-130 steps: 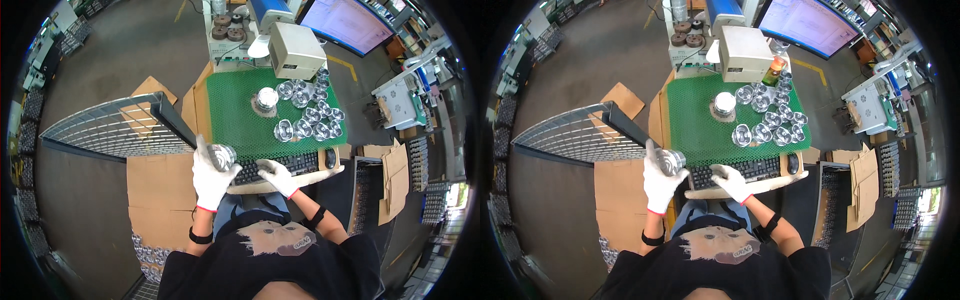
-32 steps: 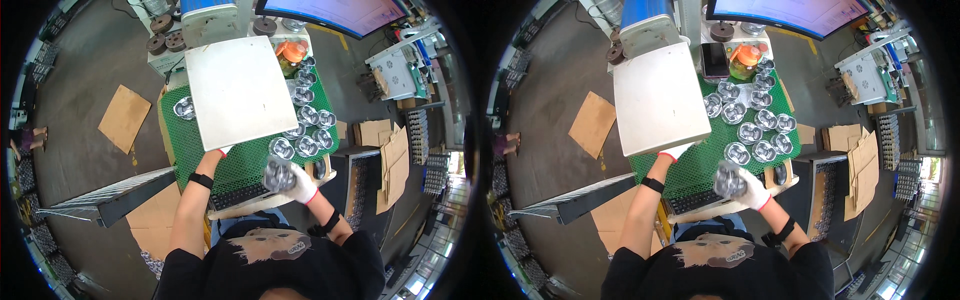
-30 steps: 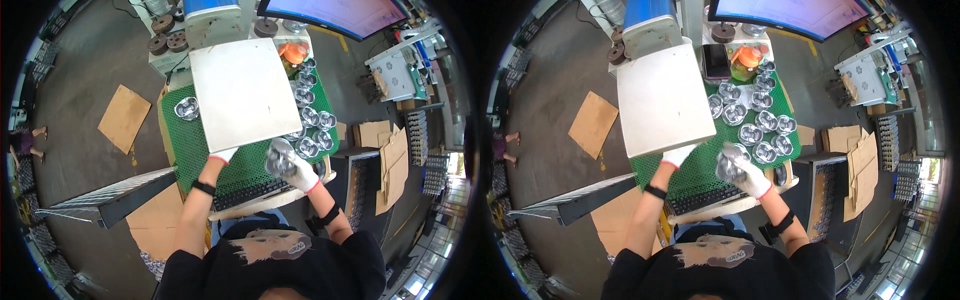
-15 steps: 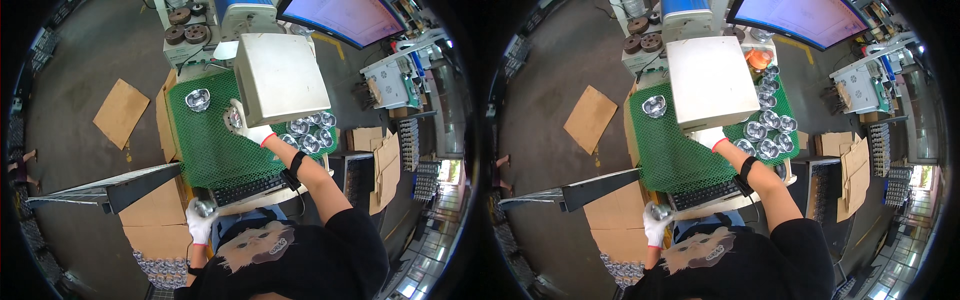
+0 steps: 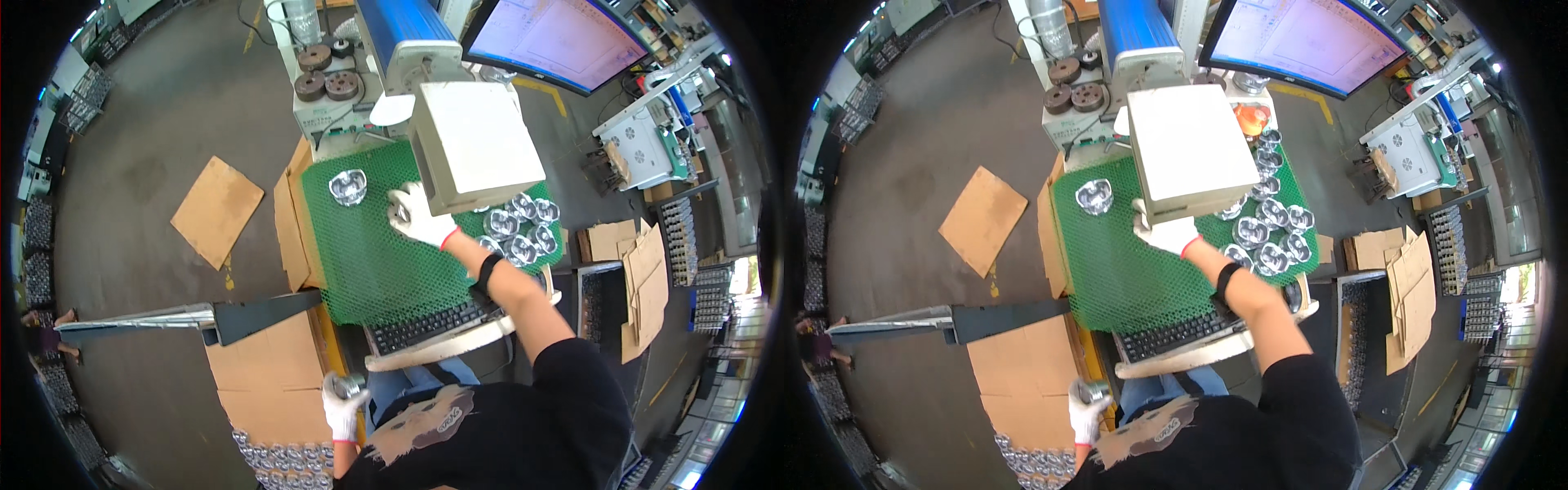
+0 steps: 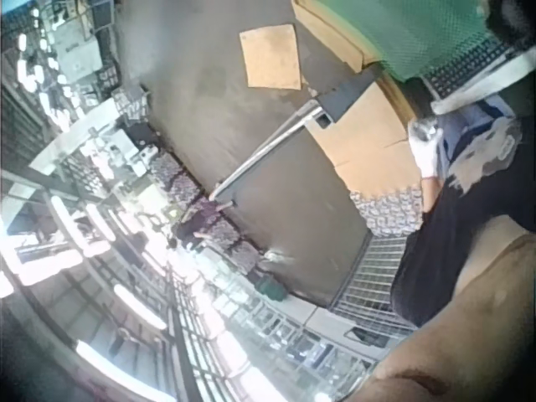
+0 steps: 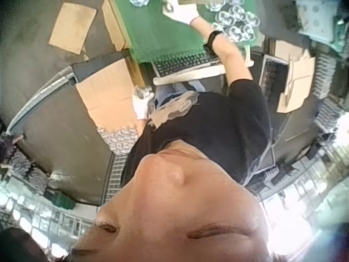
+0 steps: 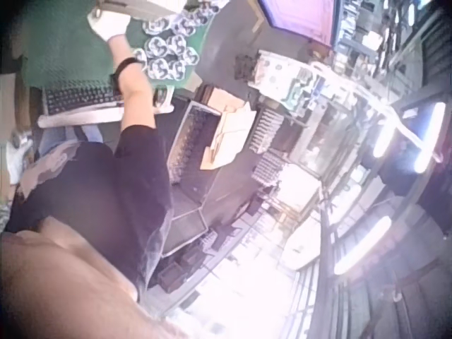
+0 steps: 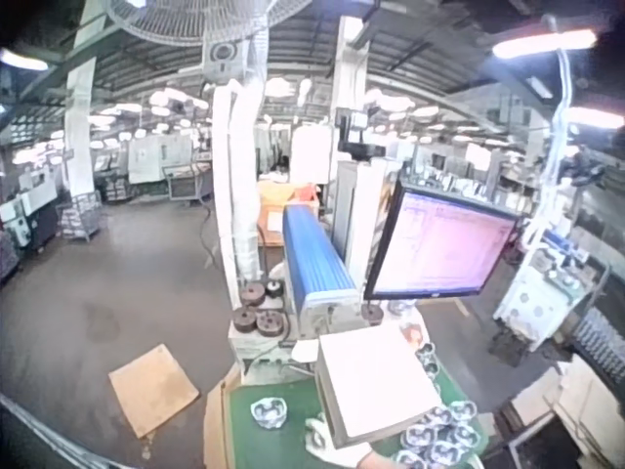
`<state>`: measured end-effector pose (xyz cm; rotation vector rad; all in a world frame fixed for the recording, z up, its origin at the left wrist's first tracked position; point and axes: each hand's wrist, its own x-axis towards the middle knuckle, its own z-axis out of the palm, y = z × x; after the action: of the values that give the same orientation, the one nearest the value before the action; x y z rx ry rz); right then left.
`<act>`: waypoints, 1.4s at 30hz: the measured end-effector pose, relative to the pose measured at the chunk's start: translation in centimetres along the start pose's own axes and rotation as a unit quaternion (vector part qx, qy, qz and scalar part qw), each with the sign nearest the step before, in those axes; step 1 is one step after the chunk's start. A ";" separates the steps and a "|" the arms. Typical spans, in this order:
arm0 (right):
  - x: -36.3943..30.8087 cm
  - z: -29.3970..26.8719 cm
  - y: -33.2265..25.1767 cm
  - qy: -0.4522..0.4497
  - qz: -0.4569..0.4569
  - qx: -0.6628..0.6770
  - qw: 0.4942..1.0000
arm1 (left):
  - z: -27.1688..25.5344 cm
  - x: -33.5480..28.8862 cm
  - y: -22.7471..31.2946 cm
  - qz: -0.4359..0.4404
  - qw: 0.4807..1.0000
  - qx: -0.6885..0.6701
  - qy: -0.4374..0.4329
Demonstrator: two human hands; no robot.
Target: Inspecting engine pistons at a workstation and transferring them to a large metal storage bin.
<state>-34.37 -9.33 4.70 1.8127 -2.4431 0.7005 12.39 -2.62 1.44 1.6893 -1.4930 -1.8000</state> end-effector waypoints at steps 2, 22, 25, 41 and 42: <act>-0.3 1.8 -1.1 0.075 0.090 -0.051 0.992 | -0.5 0.5 -2.2 -0.032 0.999 -0.014 -0.007; -20.8 -7.1 -10.5 -0.039 0.121 0.071 0.989 | 4.4 -0.4 19.7 0.406 0.872 0.264 0.080; -20.9 -7.1 -11.6 -0.024 0.160 0.109 0.981 | 4.7 -0.8 20.0 0.396 0.883 0.250 0.038; -19.3 -3.6 -18.0 -0.240 0.068 0.217 0.944 | 4.1 1.6 6.4 -0.214 0.731 -0.454 -0.462; -17.9 -2.8 -17.6 -0.230 0.106 0.211 0.944 | 4.0 2.4 6.0 -0.261 0.764 -0.445 -0.388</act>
<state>-13.11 3.92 8.22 2.0732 -3.0146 0.9754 5.66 -5.15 3.91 0.8846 -0.0483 -3.0229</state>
